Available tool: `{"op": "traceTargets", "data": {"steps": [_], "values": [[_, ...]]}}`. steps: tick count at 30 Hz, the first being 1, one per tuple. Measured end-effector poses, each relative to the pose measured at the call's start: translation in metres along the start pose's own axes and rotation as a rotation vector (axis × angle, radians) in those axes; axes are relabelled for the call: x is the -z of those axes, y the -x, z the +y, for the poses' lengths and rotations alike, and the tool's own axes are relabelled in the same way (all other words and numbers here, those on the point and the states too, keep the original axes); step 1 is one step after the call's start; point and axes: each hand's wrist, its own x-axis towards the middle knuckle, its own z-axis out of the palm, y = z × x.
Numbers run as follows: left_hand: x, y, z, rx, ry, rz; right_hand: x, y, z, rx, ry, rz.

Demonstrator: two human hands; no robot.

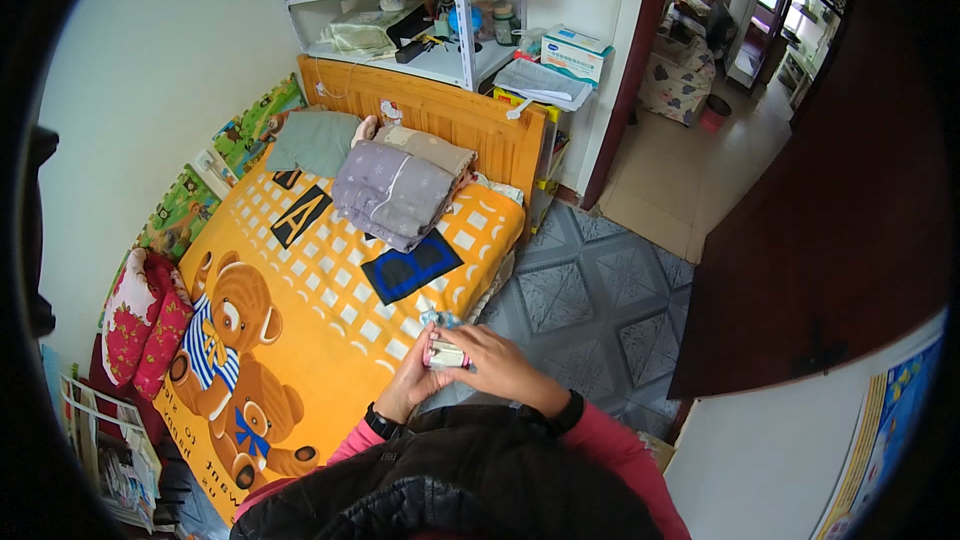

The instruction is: The person wipes a wall-mounted shelf with a cloth, moving items like a toy gun, sunglasses, and a long stick aside. They then wipe several books and a red folder before placing them back. The person also wipes a small container and places it on a nearby desk.

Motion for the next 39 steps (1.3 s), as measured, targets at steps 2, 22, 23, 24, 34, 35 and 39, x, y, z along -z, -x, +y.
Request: {"op": "traceTargets", "data": {"steps": [2,22,23,24,34,35,39], "values": [[-0.015,-0.041,0.028,-0.007,0.028,-0.027,0.023,-0.034,0.033,0.024,0.067,0.013],[-0.029,-0.304,0.176,-0.37,0.451,0.185,0.229,-0.334,0.307,-0.114,-0.54,-0.29],[-0.023,-0.305,0.175,-0.433,0.515,0.245,0.236,-0.353,0.318,-0.152,-0.597,-0.31],[-0.017,-0.304,0.174,-0.491,0.538,0.287,0.242,-0.373,0.329,-0.183,-0.513,-0.374],[0.01,-0.279,0.141,-0.795,0.713,0.569,0.159,-0.526,0.347,-0.414,-0.762,-0.442],[0.019,-0.276,0.141,-0.775,0.738,0.59,0.149,-0.537,0.346,-0.432,-0.796,-0.43],[0.052,-0.274,0.136,-0.796,0.815,0.608,0.109,-0.595,0.363,-0.507,-0.932,-0.395]]}}
